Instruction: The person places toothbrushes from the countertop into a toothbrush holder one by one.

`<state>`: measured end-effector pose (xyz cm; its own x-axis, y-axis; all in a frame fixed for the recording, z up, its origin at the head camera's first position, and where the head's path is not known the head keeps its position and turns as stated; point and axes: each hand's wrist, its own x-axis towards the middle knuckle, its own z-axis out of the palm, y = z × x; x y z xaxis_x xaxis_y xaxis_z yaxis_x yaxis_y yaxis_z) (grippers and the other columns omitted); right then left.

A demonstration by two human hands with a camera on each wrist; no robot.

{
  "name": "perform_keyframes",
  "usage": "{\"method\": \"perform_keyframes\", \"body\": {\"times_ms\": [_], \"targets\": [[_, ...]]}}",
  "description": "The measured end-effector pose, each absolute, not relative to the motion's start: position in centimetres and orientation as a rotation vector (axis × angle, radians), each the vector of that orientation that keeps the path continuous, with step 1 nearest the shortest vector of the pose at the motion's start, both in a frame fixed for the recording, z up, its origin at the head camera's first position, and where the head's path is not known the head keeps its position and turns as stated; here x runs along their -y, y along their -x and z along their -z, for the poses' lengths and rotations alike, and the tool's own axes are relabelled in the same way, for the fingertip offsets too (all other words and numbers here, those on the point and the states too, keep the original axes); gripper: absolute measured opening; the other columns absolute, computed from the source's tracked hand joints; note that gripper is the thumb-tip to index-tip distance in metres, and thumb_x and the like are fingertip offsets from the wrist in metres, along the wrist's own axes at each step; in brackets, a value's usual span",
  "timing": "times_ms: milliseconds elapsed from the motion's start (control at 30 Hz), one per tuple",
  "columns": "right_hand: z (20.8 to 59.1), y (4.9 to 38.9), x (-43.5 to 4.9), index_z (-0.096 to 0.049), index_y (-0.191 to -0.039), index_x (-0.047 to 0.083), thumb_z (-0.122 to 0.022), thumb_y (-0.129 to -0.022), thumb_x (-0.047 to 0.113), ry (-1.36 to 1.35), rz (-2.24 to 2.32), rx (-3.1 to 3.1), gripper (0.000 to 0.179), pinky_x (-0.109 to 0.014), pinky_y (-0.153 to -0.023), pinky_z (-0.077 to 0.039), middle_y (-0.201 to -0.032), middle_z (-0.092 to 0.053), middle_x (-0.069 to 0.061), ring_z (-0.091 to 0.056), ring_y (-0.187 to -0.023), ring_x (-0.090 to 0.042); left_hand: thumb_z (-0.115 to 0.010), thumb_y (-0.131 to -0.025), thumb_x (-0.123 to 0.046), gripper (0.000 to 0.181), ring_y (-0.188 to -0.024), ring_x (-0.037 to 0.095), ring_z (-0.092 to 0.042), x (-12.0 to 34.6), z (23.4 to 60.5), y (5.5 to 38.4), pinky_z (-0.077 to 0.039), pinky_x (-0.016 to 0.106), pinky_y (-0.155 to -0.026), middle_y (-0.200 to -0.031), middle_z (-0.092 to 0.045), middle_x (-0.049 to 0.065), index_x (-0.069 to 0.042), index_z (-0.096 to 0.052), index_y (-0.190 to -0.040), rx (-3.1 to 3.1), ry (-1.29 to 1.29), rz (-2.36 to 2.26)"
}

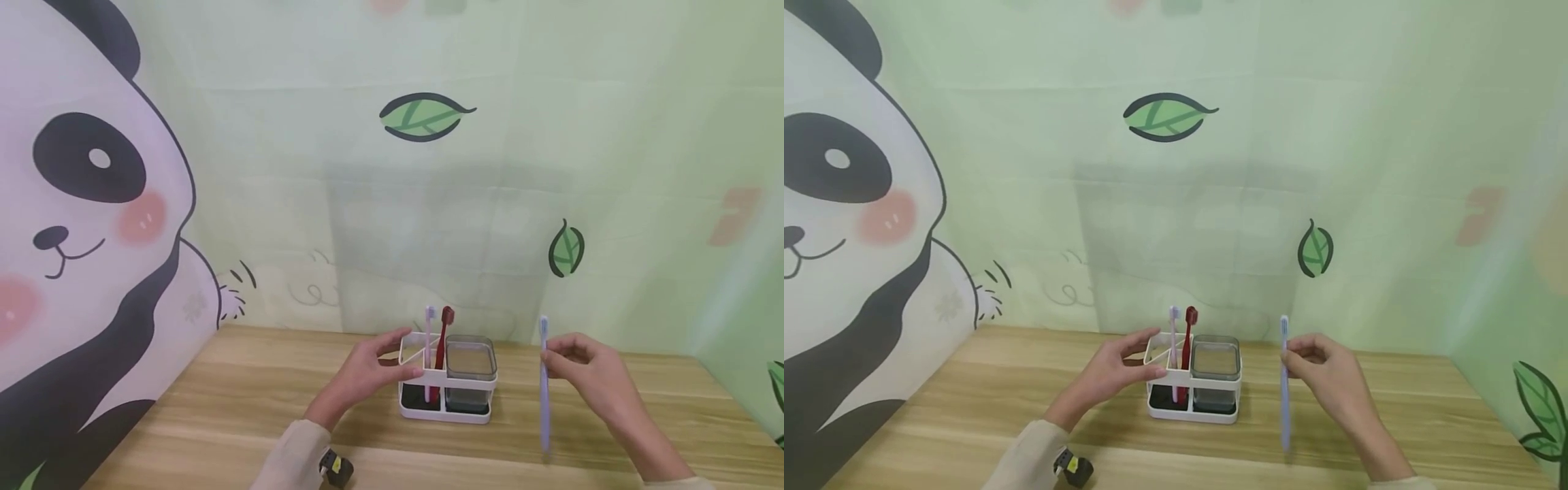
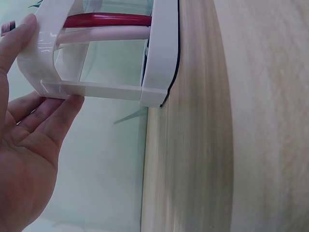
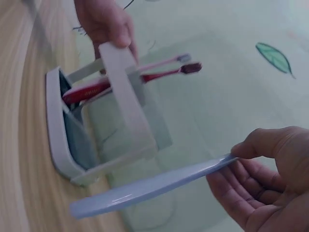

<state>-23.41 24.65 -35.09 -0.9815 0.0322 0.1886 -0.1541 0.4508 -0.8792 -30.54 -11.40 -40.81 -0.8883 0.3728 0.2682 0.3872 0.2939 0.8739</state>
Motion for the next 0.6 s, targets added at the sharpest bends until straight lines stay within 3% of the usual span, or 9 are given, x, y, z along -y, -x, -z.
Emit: {"method": "perform_keyframes", "body": {"times_ms": [200,467,600], "targets": [[33.3,22.9,-23.1,-0.068,-0.122,-0.004,-0.074,-0.103,0.024,-0.155,-1.591,2.383,0.034,-0.019,-0.085,-0.057,-0.104,-0.077,-0.002,-0.075,-0.089,-0.012,-0.089,-0.089,-0.034,0.078,-0.133,0.038,-0.061,11.4,40.7,30.5,-0.056,0.049,-0.103,-0.150,-0.059,0.016,-0.010,-0.055,-0.155,2.508,0.739,1.721],[31.8,22.8,-20.6,-0.068,-0.112,-0.008,-0.077,-0.100,0.012,-0.230,-1.754,2.103,0.025,-0.022,-0.086,-0.060,-0.098,-0.077,0.002,-0.076,-0.087,-0.012,-0.089,-0.089,-0.034,0.078,-0.133,0.037,-0.061,11.4,40.7,30.4,-0.056,0.049,-0.102,-0.150,-0.059,0.015,-0.009,-0.055,-0.155,2.508,0.738,1.725],[31.4,22.9,-19.6,-0.069,-0.112,-0.005,-0.077,-0.100,0.016,-0.220,-1.784,2.062,0.026,-0.022,-0.086,-0.060,-0.097,-0.078,0.003,-0.077,-0.086,-0.012,-0.089,-0.089,-0.034,0.079,-0.133,0.037,-0.061,11.4,40.6,30.4,-0.056,0.048,-0.102,-0.151,-0.059,0.015,-0.009,-0.055,-0.155,2.507,0.740,1.720]]}}
